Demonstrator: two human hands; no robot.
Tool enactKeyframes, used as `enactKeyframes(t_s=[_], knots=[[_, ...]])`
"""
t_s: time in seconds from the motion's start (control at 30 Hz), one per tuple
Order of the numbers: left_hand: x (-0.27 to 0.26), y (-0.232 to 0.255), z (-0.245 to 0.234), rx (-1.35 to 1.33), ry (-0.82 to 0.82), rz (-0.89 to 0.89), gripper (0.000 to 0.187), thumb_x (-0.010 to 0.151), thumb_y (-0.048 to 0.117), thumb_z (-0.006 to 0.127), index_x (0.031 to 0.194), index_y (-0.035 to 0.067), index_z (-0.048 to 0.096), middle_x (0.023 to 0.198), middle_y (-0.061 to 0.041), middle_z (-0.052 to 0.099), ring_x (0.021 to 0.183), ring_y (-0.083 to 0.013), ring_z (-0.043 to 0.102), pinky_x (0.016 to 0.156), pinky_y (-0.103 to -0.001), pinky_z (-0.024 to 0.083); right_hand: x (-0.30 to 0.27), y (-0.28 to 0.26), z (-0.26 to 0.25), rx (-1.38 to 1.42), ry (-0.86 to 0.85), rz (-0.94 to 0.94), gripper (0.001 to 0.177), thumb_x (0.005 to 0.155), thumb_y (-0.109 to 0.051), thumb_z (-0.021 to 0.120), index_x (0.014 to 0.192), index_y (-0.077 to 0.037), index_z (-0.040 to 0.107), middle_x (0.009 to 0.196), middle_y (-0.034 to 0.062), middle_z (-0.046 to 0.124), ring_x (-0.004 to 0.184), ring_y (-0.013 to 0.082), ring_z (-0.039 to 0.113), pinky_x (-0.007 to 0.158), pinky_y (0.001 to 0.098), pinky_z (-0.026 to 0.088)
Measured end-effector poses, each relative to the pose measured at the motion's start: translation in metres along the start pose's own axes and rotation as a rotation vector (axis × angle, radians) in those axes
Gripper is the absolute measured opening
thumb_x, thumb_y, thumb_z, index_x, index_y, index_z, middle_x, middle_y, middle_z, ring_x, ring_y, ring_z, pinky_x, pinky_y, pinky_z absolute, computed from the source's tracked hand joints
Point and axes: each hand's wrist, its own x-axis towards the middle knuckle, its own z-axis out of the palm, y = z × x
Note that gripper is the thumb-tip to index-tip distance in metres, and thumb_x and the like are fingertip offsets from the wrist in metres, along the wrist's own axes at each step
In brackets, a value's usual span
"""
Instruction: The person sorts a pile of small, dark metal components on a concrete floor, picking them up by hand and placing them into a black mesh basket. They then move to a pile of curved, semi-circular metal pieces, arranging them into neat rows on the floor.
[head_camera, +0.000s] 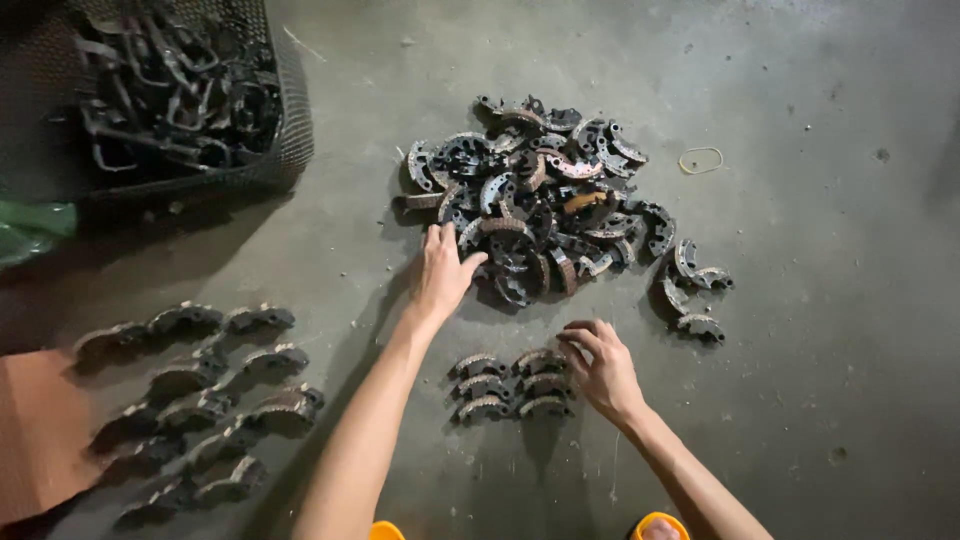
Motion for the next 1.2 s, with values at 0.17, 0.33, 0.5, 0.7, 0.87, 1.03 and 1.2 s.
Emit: enactKeyframes(t_s=[0.17,0.33,0.5,0.7,0.87,1.03,1.2], knots=[[0.015,-0.025,0.012,0.282,0.159,0.165,0.034,0.081,0.023,0.083,0.1,0.0,0.066,0.1,-0.018,0.062,0.095,-0.0388,0.067,0.076,-0.047,0.058,0.01,-0.017,-0.012,0.148,0.065,0.041,0.012,0.092,-0.008,0.073,0.102,-0.011,0.078,0.101,0.0115,0.074,0.087,0.0316,0.073,0.069,0.0379,0.063],[-0.015,-0.008,-0.026,0.318,0.436,0.327,0.031,0.081,0.016,0.081,0.104,0.003,0.066,0.098,-0.011,0.058,0.084,-0.0309,0.068,0.062,-0.04,0.061,0.023,-0.02,-0.014,0.258,0.177,0.048,0.013,0.095,-0.002,0.071,0.106,-0.005,0.078,0.095,0.0161,0.073,0.084,0.0342,0.075,0.066,0.0386,0.064],[-0.064,0.034,-0.018,0.17,0.224,0.558,0.035,0.088,0.02,0.074,0.119,0.005,0.065,0.104,-0.015,0.059,0.094,-0.0366,0.07,0.073,-0.043,0.064,0.038,-0.057,-0.03,0.59,0.058,0.051,0.06,0.089,-0.007,0.079,0.143,0.0,0.054,0.128,0.0239,0.066,0.119,0.0359,0.064,0.088,0.0526,0.06],[-0.11,0.078,0.031,0.04,-0.07,0.724,0.039,0.091,0.024,0.071,0.126,0.007,0.064,0.108,-0.011,0.06,0.105,-0.0333,0.063,0.086,-0.043,0.056,0.003,-0.013,-0.042,0.164,-0.112,-0.105,0.028,0.076,-0.009,0.081,0.1,-0.011,0.069,0.083,0.0141,0.069,0.081,0.0396,0.069,0.063,0.0491,0.056],[-0.11,0.025,0.021,0.172,-0.199,0.563,0.046,0.093,0.029,0.071,0.131,0.005,0.064,0.115,-0.016,0.064,0.108,-0.0365,0.064,0.083,-0.047,0.057,-0.044,0.032,-0.048,-0.203,-0.258,-0.025,0.039,0.073,-0.015,0.082,0.111,-0.014,0.072,0.105,0.0119,0.065,0.098,0.037,0.066,0.075,0.0501,0.061],[-0.114,-0.022,-0.006,0.401,-0.308,0.357,0.042,0.097,0.032,0.065,0.132,0.009,0.063,0.118,-0.013,0.063,0.113,-0.0367,0.065,0.087,-0.05,0.056,-0.067,0.076,-0.03,-0.395,-0.429,-0.057,0.031,0.075,-0.006,0.07,0.105,-0.012,0.067,0.104,0.0087,0.056,0.097,0.0315,0.06,0.07,0.0434,0.062],[-0.119,-0.013,-0.029,0.479,-0.294,0.324,0.041,0.095,0.034,0.066,0.13,0.013,0.062,0.111,-0.007,0.061,0.107,-0.0313,0.065,0.085,-0.045,0.057,-0.017,0.008,-0.066,-0.211,-0.427,-0.048,0.053,0.074,-0.029,0.087,0.114,-0.005,0.061,0.1,0.0158,0.06,0.095,0.0391,0.065,0.074,0.0525,0.06]])
